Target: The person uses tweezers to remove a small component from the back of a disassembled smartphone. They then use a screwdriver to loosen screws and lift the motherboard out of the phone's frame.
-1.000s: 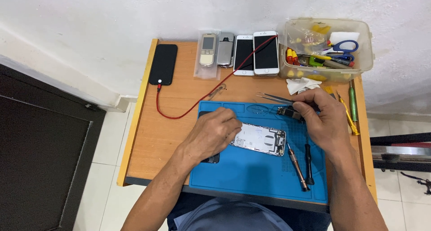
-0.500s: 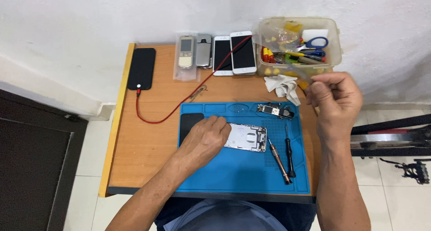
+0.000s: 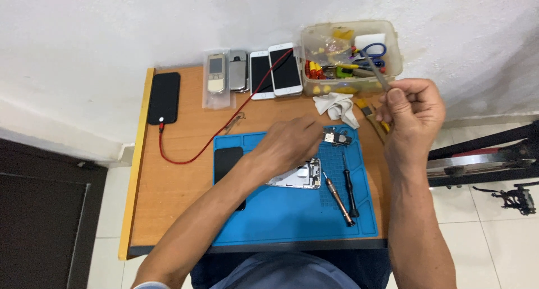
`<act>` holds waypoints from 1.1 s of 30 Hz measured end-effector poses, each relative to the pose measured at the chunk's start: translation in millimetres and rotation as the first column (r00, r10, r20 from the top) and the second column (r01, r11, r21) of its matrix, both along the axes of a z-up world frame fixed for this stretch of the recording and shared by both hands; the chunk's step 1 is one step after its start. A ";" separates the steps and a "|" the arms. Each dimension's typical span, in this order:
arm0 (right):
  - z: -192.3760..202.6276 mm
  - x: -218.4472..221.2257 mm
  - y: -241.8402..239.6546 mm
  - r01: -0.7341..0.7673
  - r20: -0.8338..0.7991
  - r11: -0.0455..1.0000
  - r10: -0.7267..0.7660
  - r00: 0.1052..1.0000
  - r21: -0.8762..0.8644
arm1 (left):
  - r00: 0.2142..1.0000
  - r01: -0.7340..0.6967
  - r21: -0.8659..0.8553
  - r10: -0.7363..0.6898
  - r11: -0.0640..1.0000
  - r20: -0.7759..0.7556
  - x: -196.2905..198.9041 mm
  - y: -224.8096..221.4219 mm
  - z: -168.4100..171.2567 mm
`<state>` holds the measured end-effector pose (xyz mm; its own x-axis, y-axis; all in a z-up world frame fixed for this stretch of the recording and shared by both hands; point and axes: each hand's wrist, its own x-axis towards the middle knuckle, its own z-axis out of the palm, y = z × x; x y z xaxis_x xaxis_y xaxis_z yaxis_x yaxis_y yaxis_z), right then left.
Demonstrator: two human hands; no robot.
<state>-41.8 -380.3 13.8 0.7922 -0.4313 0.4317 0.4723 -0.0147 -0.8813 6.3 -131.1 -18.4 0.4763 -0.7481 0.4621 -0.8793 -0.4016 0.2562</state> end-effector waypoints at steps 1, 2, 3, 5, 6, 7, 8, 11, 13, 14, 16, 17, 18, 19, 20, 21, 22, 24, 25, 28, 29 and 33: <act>-2.5 4.8 0.9 0.007 0.006 1.000 -0.007 1.000 -0.001 | 1.000 0.007 -0.001 -0.007 1.000 0.006 4.9 -11.1 10.1; -5.4 7.2 0.1 0.007 0.019 1.000 -0.007 1.000 0.028 | 1.000 0.007 -0.013 -0.007 1.000 -0.020 8.6 -24.1 19.5; -8.7 10.1 -1.0 0.007 0.032 0.998 -0.009 0.999 0.057 | 0.999 0.008 -0.024 -0.009 1.000 -0.047 12.2 -37.4 28.7; -0.3 6.4 1.2 0.010 0.024 0.999 -0.011 1.000 0.046 | 0.999 0.017 0.000 -0.017 1.000 -0.049 23.8 -53.2 14.5; 3.0 5.7 4.7 0.000 0.013 0.999 0.000 1.000 0.038 | 0.998 0.014 0.027 -0.012 1.000 -0.054 29.5 -58.4 6.9; 4.7 4.8 3.9 0.002 0.010 0.999 -0.003 1.000 0.041 | 0.998 0.016 0.031 -0.014 0.999 -0.057 31.1 -59.2 5.2; 5.8 3.8 4.3 -0.011 0.011 1.000 0.011 1.000 0.019 | 0.997 0.011 0.013 -0.010 1.000 -0.080 32.1 -58.6 2.9; 7.0 1.3 5.1 -0.030 0.003 0.999 0.030 1.000 -0.028 | 0.994 -0.015 -0.008 0.014 1.000 -0.113 29.1 -49.9 5.4; 6.0 1.5 4.9 -0.041 -0.007 0.997 0.041 0.999 -0.058 | 0.992 -0.039 -0.016 0.036 0.999 -0.124 22.0 -34.0 16.1; 4.3 1.9 4.4 -0.050 -0.006 0.995 0.050 0.999 -0.083 | 0.988 -0.036 -0.019 0.033 0.999 -0.149 16.0 -22.1 23.8; 0.0 2.7 3.4 -0.067 -0.009 0.992 0.067 0.998 -0.107 | 0.983 -0.041 -0.022 0.036 0.999 -0.179 3.8 4.9 33.0; -2.3 3.1 3.0 -0.075 -0.029 0.982 0.071 0.997 -0.171 | 0.976 -0.001 -0.009 -0.001 1.000 -0.219 -2.6 20.0 34.7; -4.4 3.3 2.8 -0.083 -0.049 0.969 0.073 0.996 -0.234 | 0.965 0.041 0.001 -0.040 0.999 -0.260 -9.2 35.1 36.6; -1.1 1.5 5.9 -0.090 -0.054 0.968 0.079 0.995 -0.233 | 0.964 0.035 0.001 -0.034 0.999 -0.265 -17.3 41.5 43.0; 3.3 0.8 8.9 -0.117 -0.104 0.921 0.084 0.991 -0.372 | 0.944 0.043 0.104 -0.007 0.994 -0.330 -25.1 47.7 49.8; 8.0 -0.2 12.4 -0.148 -0.153 0.852 0.081 0.985 -0.501 | 0.920 0.059 0.205 0.027 0.977 -0.391 -33.4 54.3 57.0; 11.9 -0.7 22.3 -0.157 -0.153 0.849 0.091 0.984 -0.505 | 0.920 0.048 0.201 0.035 0.978 -0.390 -36.9 57.0 52.3; 20.0 -3.7 41.2 -0.240 -0.244 0.695 0.095 0.965 -0.678 | 0.936 0.086 0.176 -0.019 0.981 -0.350 -44.6 61.3 43.3; 21.0 -3.6 47.9 -0.245 -0.244 0.690 0.101 0.964 -0.681 | 0.937 0.079 0.172 -0.014 0.982 -0.350 -44.2 61.7 36.7; 21.5 -4.4 58.8 -0.362 -0.348 0.582 0.141 0.927 -0.728 | 0.937 0.047 0.150 0.008 0.988 -0.350 -41.0 58.5 25.7; 18.7 -4.6 59.3 -0.375 -0.362 0.562 0.140 0.922 -0.737 | 0.932 0.030 0.169 0.033 0.985 -0.360 -40.6 57.6 27.0; 24.0 -8.0 65.9 -0.427 -0.433 0.476 0.105 0.895 -0.769 | 0.895 0.043 0.207 0.054 0.977 -0.442 -45.3 56.7 38.4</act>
<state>-49.8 -314.4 37.8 0.9477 0.2548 0.1921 0.3187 -0.7272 -0.6080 -39.0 -74.4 20.0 0.5991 -0.7998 0.0375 -0.6909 -0.4928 0.5289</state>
